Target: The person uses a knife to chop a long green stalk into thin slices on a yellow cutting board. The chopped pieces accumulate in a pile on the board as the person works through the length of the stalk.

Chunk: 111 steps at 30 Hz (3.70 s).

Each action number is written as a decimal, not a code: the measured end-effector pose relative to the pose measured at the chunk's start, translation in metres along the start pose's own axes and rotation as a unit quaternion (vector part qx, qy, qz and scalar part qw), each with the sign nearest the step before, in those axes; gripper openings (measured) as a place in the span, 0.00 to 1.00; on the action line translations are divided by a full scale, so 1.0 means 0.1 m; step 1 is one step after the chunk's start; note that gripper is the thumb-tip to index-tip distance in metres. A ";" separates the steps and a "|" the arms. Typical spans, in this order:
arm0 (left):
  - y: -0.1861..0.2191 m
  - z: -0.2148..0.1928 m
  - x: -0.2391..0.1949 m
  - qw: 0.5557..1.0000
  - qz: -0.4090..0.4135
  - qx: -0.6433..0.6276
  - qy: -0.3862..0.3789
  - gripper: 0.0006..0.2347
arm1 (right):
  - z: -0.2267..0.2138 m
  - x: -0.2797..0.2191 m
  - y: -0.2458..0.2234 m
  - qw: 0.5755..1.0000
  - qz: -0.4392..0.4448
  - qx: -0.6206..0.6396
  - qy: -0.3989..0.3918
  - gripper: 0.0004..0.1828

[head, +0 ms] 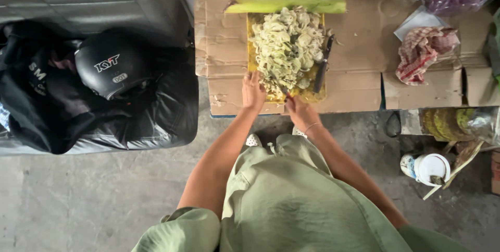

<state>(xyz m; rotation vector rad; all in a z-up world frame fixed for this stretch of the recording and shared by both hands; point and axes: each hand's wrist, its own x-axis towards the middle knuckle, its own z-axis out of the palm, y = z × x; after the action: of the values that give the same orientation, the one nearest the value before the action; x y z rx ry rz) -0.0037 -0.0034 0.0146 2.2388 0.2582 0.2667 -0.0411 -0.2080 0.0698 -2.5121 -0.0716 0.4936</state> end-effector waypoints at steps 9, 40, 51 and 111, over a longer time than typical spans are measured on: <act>1.13 -0.57 -0.34 0.942 0.226 0.172 -0.180 0.42 | -0.71 -0.24 -0.34 0.987 -0.075 -0.071 0.127 0.14; 1.38 -0.78 -0.25 0.892 0.223 0.295 -0.261 0.44 | -0.83 -0.33 -0.12 0.876 0.071 0.466 -0.099 0.21; 0.66 -0.27 -0.10 0.959 0.226 0.171 0.002 0.10 | -0.85 -0.32 0.12 0.909 0.047 0.414 0.033 0.21; 1.83 -1.24 0.58 0.956 0.084 0.281 0.018 0.37 | -2.32 1.64 -0.56 0.820 -0.500 -0.260 0.102 0.36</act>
<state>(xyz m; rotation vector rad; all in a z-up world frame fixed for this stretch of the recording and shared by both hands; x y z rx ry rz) 0.0342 -0.0104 0.2402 2.8293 0.1749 0.3597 0.1987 -0.2582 0.2242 -2.5348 -1.5233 -0.2832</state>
